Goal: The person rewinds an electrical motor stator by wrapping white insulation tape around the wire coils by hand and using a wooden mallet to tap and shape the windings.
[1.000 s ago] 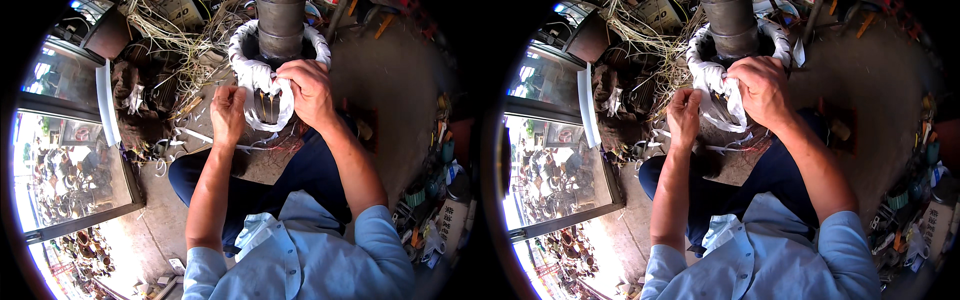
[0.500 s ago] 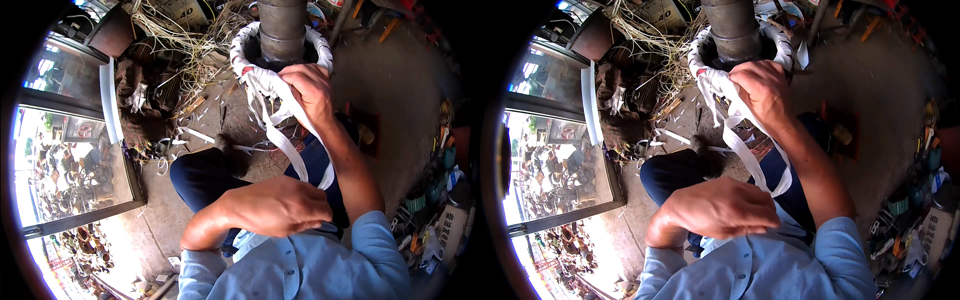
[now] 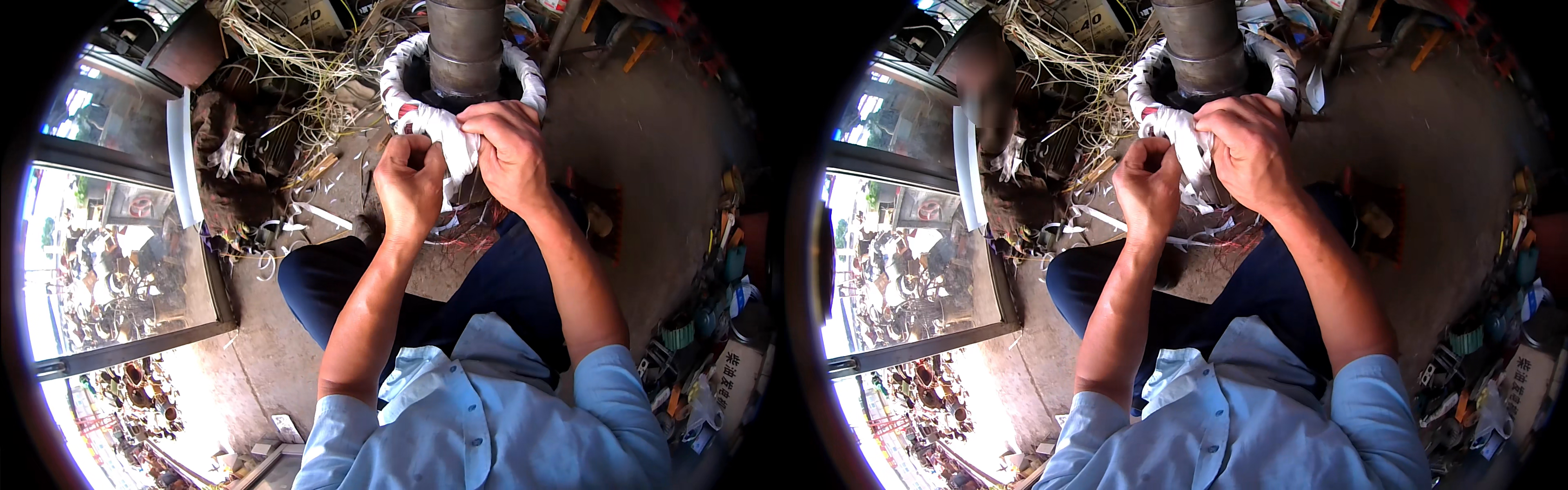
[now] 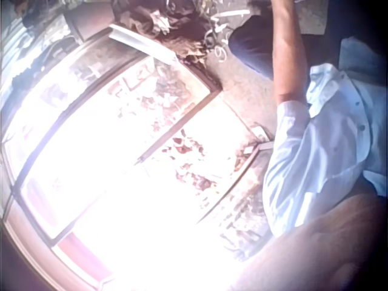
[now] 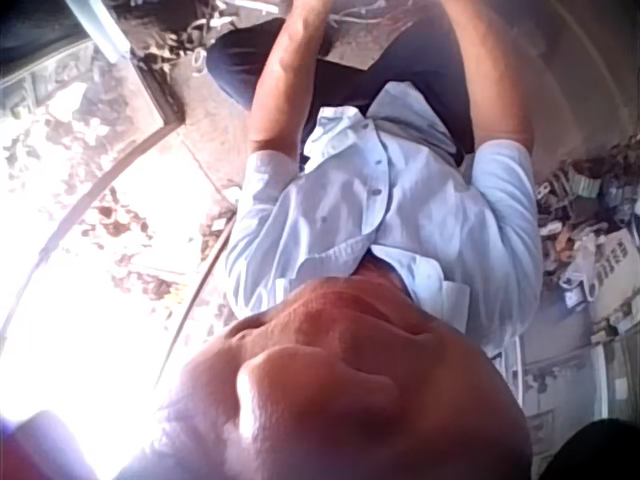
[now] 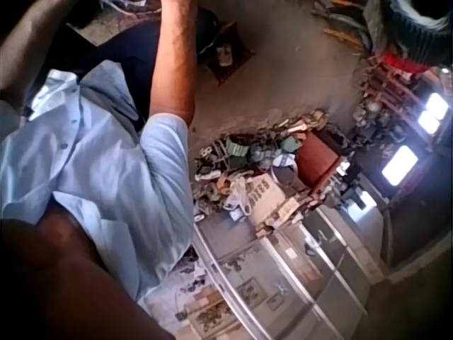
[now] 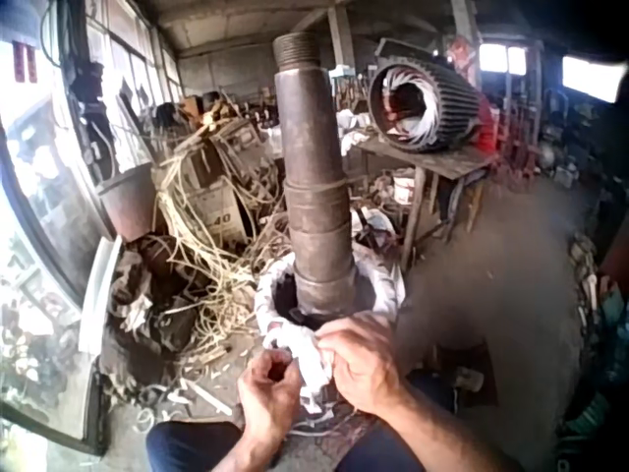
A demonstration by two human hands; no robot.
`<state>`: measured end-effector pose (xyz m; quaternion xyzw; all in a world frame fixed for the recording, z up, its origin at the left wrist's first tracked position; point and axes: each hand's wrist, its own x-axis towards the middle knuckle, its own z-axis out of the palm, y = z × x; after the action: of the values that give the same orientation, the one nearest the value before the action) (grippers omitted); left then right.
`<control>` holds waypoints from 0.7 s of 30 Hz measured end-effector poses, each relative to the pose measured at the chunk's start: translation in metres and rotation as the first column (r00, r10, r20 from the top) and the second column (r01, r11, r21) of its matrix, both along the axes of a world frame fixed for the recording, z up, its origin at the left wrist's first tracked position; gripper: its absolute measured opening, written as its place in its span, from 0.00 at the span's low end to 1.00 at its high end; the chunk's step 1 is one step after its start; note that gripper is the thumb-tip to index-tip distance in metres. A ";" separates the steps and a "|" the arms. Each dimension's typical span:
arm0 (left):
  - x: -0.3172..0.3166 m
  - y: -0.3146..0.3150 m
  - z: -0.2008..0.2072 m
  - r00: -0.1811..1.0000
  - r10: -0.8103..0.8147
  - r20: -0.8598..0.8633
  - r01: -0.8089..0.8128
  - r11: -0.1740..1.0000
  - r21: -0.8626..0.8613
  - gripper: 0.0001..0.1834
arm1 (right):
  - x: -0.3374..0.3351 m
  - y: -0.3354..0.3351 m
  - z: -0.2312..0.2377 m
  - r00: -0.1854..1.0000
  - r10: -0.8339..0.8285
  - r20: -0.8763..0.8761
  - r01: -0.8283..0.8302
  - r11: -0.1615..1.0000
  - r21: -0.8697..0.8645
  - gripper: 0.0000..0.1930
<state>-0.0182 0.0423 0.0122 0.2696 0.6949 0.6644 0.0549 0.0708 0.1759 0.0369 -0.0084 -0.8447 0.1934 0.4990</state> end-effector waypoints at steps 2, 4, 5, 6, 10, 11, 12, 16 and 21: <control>-0.001 0.000 0.005 0.976 -0.089 0.201 0.073 0.994 0.087 0.05 | 0.002 0.001 0.000 1.000 0.009 0.012 -0.009 1.000 -0.010 0.11; -0.005 0.000 0.015 0.892 -0.156 0.423 0.106 0.985 0.139 0.05 | 0.002 0.001 0.001 0.999 0.025 0.032 -0.025 1.000 -0.014 0.11; -0.006 0.001 0.016 0.900 -0.149 0.411 0.099 0.985 0.140 0.04 | 0.002 0.001 0.002 0.999 0.030 0.040 -0.029 0.999 -0.017 0.10; -0.008 0.002 0.015 0.905 -0.142 0.400 0.092 0.986 0.142 0.03 | 0.003 0.001 0.003 0.998 0.034 0.052 -0.033 0.999 -0.019 0.10; -0.012 -0.001 0.009 0.901 -0.138 0.411 0.071 0.982 0.173 0.02 | 0.006 0.002 0.006 0.994 0.028 0.103 -0.026 0.999 -0.024 0.09; -0.013 -0.003 0.007 0.889 -0.146 0.435 0.070 0.980 0.185 0.03 | 0.006 0.002 0.007 0.994 0.035 0.108 -0.033 0.999 -0.023 0.09; -0.015 -0.004 0.005 0.882 -0.151 0.447 0.068 0.978 0.197 0.02 | 0.007 0.002 0.007 0.992 0.042 0.116 -0.040 0.999 -0.024 0.08; -0.013 0.002 0.004 0.968 -0.064 0.243 0.032 0.991 0.133 0.01 | 0.008 -0.001 0.011 0.989 0.053 0.137 -0.047 0.998 -0.046 0.07; 0.007 0.010 -0.018 0.985 0.168 -0.047 -0.161 0.980 0.120 0.07 | 0.006 0.000 0.009 0.991 0.041 0.126 -0.039 0.999 -0.017 0.05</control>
<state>-0.0113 0.0524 -0.0061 0.2327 0.6766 0.6977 -0.0359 0.0767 0.1762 0.0455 -0.0075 -0.8732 0.2086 0.4404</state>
